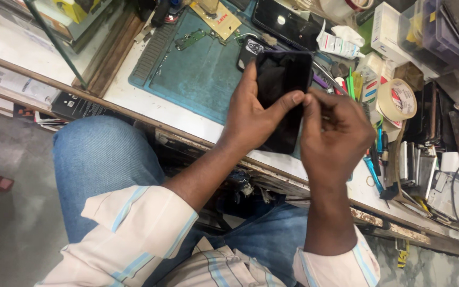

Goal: The person uses a screwdriver to remove screws from the back of a disassembled smartphone, then uses tweezers to adjust internal components near the camera module. The person also uses a plastic pry tool to separate the screen from the frame and repositions internal parts.

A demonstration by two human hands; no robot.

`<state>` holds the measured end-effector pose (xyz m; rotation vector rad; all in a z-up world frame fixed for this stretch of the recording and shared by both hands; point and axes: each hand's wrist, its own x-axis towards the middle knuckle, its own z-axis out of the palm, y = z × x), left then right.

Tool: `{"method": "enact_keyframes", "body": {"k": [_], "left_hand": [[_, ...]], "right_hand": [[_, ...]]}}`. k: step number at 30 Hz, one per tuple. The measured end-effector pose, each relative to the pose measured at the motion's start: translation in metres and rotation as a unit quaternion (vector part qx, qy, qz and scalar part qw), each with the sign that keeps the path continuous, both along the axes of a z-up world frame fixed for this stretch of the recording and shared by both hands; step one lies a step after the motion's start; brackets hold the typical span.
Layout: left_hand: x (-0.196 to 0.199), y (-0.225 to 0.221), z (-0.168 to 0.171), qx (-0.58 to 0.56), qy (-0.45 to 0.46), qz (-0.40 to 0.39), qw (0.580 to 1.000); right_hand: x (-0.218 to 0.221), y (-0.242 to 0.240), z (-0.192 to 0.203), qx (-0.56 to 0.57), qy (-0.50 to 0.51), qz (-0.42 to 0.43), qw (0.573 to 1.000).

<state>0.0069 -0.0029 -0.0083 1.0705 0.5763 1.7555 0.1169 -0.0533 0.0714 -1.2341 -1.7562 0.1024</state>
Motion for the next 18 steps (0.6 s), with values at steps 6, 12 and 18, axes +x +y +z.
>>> {"method": "enact_keyframes", "body": {"k": [6, 12, 18], "left_hand": [[-0.004, 0.004, -0.001, -0.015, -0.013, -0.038, 0.999], [-0.003, -0.001, 0.002, -0.012, 0.060, -0.004, 0.998], [-0.001, -0.004, 0.005, -0.015, 0.049, -0.017, 0.999]], "right_hand": [[0.003, 0.016, 0.002, 0.000, 0.010, 0.026, 1.000], [0.009, 0.026, 0.003, -0.033, 0.107, 0.060, 0.992], [0.020, 0.019, -0.001, -0.065, 0.141, 0.053, 0.987]]}}
